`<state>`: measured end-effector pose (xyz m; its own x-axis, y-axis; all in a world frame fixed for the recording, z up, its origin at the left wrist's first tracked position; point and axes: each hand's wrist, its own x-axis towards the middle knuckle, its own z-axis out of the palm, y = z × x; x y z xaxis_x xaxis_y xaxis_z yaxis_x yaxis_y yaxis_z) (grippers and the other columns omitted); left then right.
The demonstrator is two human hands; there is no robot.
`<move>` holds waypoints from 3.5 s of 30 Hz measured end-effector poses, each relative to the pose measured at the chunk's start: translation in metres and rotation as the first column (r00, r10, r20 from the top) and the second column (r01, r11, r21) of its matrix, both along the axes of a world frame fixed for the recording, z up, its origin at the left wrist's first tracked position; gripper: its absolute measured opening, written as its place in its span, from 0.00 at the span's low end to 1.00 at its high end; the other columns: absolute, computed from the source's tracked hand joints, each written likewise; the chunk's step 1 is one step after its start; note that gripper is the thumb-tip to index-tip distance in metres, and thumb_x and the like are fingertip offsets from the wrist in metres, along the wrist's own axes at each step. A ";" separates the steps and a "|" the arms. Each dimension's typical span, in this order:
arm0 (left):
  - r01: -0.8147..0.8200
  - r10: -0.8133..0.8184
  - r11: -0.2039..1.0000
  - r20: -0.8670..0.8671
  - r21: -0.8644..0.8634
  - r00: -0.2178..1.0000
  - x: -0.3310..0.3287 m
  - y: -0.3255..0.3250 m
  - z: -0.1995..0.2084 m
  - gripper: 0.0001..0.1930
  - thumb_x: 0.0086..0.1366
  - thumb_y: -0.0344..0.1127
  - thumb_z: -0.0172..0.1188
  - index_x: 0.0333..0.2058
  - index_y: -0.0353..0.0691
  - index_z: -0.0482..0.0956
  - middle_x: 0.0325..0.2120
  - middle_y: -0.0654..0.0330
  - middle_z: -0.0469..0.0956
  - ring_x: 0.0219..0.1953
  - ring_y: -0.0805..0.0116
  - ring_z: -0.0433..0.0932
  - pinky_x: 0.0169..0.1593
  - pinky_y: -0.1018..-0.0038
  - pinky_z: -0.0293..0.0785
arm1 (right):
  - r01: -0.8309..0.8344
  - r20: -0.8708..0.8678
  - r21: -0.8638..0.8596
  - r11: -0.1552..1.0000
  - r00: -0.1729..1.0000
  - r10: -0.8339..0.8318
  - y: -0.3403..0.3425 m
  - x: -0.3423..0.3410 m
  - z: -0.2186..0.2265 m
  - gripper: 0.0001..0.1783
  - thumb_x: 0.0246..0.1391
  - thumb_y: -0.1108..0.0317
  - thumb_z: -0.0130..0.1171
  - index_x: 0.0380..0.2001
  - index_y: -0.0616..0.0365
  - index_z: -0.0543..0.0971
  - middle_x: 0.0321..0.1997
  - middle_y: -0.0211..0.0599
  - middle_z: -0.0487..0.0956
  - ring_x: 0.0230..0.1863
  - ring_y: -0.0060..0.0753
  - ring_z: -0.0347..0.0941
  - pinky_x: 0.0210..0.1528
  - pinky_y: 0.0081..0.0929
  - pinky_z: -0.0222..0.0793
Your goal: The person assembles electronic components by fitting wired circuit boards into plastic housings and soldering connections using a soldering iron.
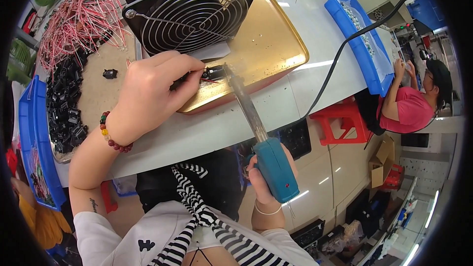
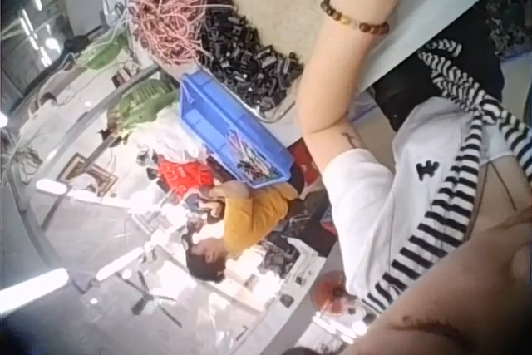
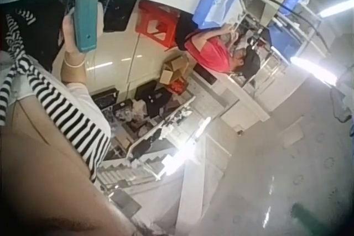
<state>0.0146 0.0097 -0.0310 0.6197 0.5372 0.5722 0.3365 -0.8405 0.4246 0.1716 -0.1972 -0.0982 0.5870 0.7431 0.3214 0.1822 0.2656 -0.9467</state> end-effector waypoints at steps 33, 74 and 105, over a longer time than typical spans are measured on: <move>0.010 -0.010 0.999 0.018 0.034 1.000 0.001 0.002 -0.002 0.02 0.51 0.26 0.60 0.26 0.36 0.78 0.19 0.57 0.73 0.20 0.59 0.74 0.23 0.69 0.70 | -0.124 -0.167 -0.029 0.992 0.979 0.117 -0.005 0.002 0.010 0.31 0.43 0.61 0.65 0.48 0.68 0.69 0.44 0.45 0.72 0.27 0.30 0.70 0.30 0.22 0.66; 0.030 0.032 0.912 -0.145 0.408 0.989 -0.002 -0.006 0.013 0.09 0.44 0.31 0.57 0.27 0.40 0.74 0.33 0.62 0.69 0.33 0.66 0.72 0.31 0.71 0.71 | -0.162 -0.068 0.032 0.986 0.984 0.164 -0.007 0.009 0.003 0.29 0.43 0.66 0.56 0.49 0.71 0.67 0.45 0.53 0.71 0.22 0.32 0.70 0.24 0.20 0.66; -0.198 0.310 0.837 -0.144 0.511 0.940 -0.002 -0.017 0.004 0.08 0.39 0.33 0.60 0.22 0.44 0.74 0.38 0.68 0.69 0.44 0.66 0.64 0.45 0.69 0.57 | -0.074 0.033 0.015 0.997 0.997 0.073 0.001 0.005 0.008 0.20 0.42 0.61 0.66 0.30 0.69 0.75 0.29 0.45 0.74 0.22 0.28 0.70 0.23 0.19 0.62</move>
<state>0.0130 -0.0072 -0.0275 0.6358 0.3835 0.6699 0.6009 -0.7906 -0.1178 0.1769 -0.1967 -0.0904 0.5200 0.7783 0.3518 0.1919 0.2949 -0.9361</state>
